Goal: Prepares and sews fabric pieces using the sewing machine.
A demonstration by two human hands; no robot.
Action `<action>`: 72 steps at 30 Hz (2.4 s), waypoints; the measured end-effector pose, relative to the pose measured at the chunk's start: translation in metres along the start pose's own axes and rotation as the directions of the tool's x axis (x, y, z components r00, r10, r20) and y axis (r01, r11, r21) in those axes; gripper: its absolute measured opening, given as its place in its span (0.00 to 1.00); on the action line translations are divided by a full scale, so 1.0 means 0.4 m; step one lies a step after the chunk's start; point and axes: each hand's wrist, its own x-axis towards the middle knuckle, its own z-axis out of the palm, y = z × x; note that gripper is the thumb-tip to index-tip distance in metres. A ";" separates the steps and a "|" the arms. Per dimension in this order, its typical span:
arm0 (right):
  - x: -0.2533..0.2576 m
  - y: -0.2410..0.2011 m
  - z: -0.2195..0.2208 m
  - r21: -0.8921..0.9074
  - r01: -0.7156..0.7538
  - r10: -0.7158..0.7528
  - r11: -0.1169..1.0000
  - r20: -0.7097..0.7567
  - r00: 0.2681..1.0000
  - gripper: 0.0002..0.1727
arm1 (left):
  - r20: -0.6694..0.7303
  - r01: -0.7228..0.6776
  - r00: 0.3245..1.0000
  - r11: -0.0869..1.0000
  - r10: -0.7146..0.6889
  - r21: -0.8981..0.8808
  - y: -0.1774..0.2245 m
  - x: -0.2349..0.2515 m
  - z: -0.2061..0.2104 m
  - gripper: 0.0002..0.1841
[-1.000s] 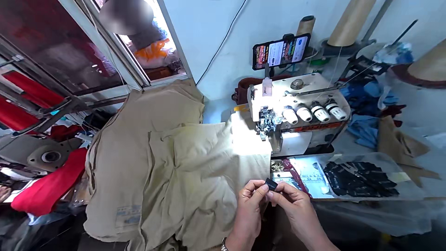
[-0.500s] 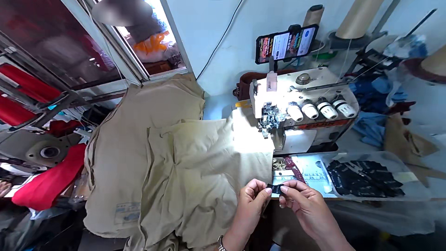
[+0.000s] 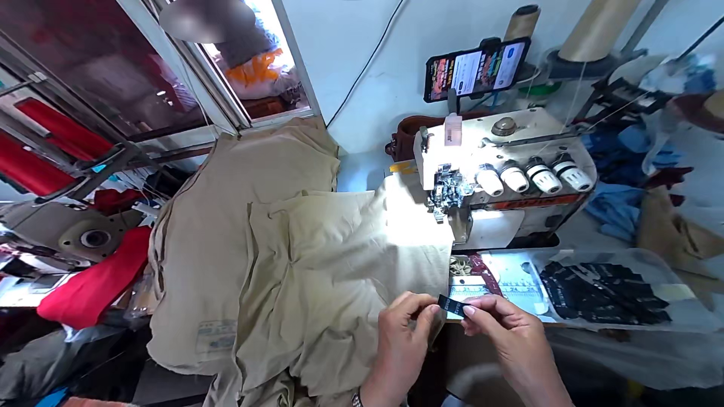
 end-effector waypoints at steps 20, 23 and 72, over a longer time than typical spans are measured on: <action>-0.014 -0.002 0.016 -0.071 0.082 -0.075 0.994 0.093 0.993 0.05 | 0.134 0.277 0.961 0.861 -0.243 -0.426 0.010 -0.008 0.018 0.05; -0.013 -0.002 0.016 -0.065 0.068 -0.062 0.996 0.091 0.994 0.04 | 0.150 0.316 0.949 0.831 -0.278 -0.457 0.009 -0.006 0.015 0.05; 0.300 -0.220 0.063 0.021 -0.431 0.431 0.902 0.006 0.902 0.06 | 0.123 -0.036 0.992 0.950 -0.003 0.311 0.086 0.263 0.022 0.04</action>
